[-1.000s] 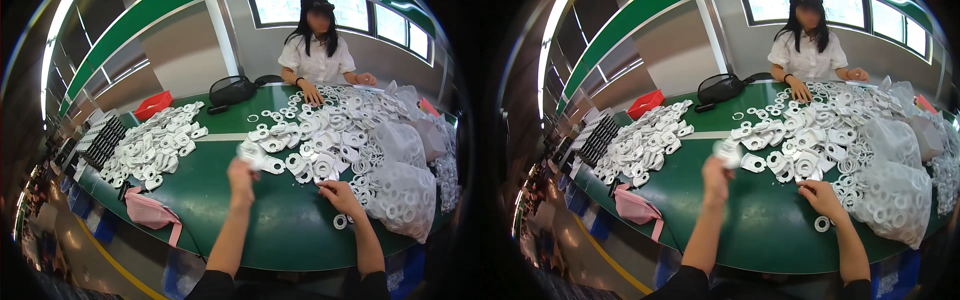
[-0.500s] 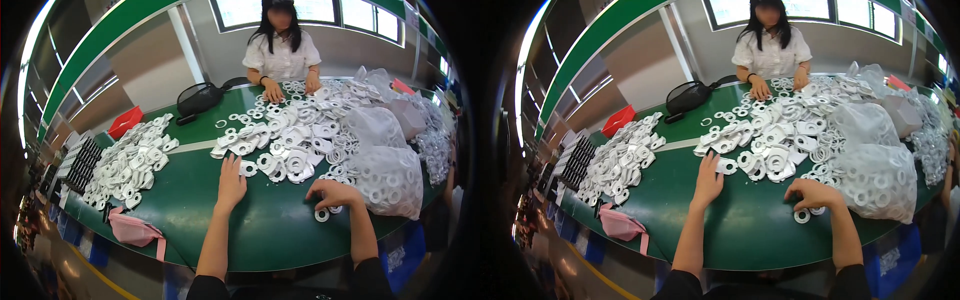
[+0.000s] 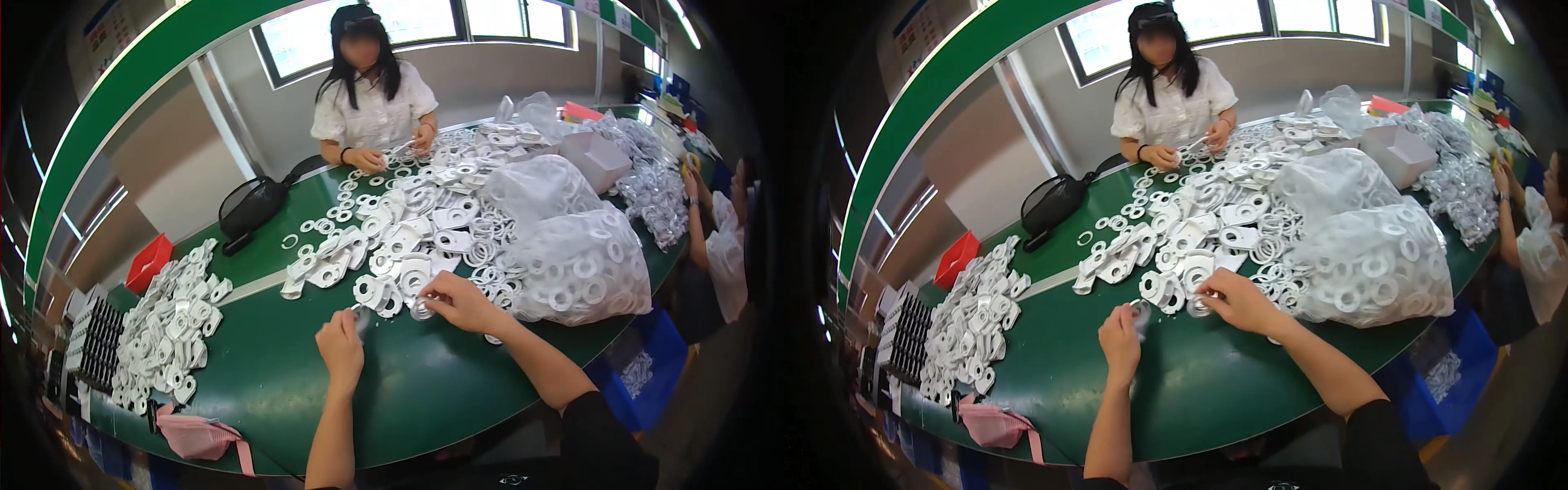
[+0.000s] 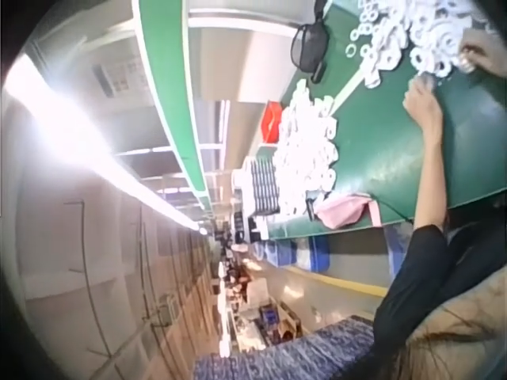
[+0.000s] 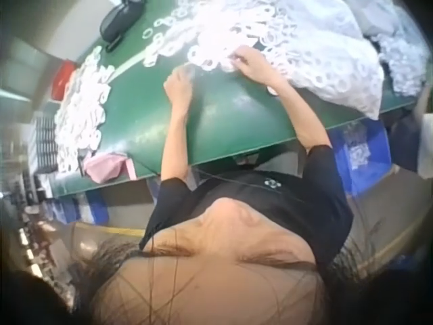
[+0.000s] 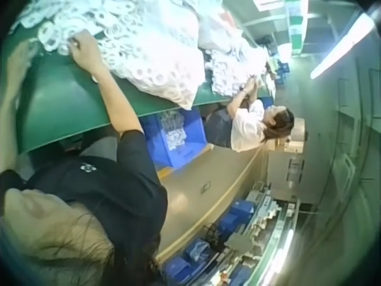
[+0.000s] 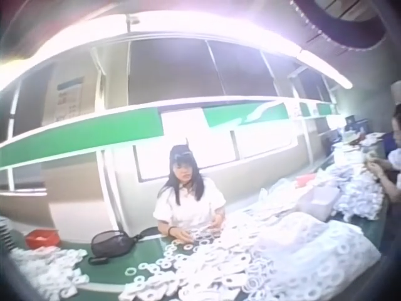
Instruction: Inspecting and assembling small white circular components for lighting fixtures at a factory workbench.
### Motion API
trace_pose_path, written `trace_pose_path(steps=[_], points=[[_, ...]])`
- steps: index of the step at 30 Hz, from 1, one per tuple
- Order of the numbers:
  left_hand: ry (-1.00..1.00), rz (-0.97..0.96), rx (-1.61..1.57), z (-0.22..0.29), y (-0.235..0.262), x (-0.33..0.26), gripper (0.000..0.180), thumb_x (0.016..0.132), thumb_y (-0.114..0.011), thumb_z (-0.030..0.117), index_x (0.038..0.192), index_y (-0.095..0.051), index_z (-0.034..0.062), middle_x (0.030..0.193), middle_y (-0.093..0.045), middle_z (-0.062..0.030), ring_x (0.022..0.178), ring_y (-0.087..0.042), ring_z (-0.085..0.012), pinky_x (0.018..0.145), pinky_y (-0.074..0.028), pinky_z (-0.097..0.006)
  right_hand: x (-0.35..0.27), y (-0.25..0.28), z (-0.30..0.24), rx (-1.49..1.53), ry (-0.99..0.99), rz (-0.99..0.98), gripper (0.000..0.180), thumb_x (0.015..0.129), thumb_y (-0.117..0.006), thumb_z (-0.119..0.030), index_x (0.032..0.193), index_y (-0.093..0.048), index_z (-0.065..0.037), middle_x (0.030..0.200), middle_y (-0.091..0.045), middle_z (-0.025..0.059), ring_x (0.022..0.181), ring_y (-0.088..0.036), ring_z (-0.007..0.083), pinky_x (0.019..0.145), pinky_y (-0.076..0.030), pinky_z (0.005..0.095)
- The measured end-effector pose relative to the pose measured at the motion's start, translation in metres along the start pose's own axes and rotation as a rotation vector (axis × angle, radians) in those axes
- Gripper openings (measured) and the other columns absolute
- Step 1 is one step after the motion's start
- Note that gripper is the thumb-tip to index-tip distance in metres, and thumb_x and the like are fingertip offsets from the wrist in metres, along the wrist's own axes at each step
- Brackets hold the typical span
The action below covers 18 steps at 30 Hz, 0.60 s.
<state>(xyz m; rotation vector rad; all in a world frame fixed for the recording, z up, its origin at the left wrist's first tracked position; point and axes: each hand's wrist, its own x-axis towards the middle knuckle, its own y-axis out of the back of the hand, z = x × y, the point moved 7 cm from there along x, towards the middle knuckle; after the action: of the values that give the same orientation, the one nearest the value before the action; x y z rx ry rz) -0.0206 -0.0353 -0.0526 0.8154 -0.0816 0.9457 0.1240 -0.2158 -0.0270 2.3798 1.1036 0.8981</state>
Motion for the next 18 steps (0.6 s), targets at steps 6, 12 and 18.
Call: trace_pose_path(steps=[6,12,18], points=[[0.487,-0.317,-0.905,0.01,-0.063,-0.045,0.037,0.096,-0.038,0.031,0.09,-0.057,0.0009,0.081,-0.06,-0.0061,0.072,-0.057,-0.0126,0.064,-0.045,-0.028,-0.006,-0.029,-0.017,0.252,0.18,-0.036,0.019,0.081,-0.063,-0.013,0.099,-0.064,-0.008,0.104,-0.053,0.0062,0.089,-0.055,0.0168,0.072,-0.045,0.0264],[0.542,-0.515,-1.227,0.024,-0.086,-0.066,0.032,0.095,-0.042,0.027,0.116,-0.044,0.0038,0.108,-0.058,-0.0124,0.088,-0.061,-0.0215,0.072,-0.051,-0.032,-0.007,-0.04,-0.013,0.179,0.093,-0.033,0.023,0.085,-0.057,-0.015,0.105,-0.06,-0.005,0.095,-0.06,0.0102,0.083,-0.059,0.0201,0.073,-0.047,0.0305],[0.649,-0.591,-1.249,0.032,-0.075,-0.062,0.027,0.093,-0.044,0.024,0.115,-0.042,0.0086,0.103,-0.059,-0.0143,0.077,-0.063,-0.0253,0.054,-0.051,-0.032,0.001,0.036,0.017,-0.28,0.033,0.284,0.014,0.082,-0.06,-0.016,0.087,-0.063,-0.004,0.085,-0.062,0.0099,0.075,-0.059,0.0235,0.064,-0.047,0.0339]])
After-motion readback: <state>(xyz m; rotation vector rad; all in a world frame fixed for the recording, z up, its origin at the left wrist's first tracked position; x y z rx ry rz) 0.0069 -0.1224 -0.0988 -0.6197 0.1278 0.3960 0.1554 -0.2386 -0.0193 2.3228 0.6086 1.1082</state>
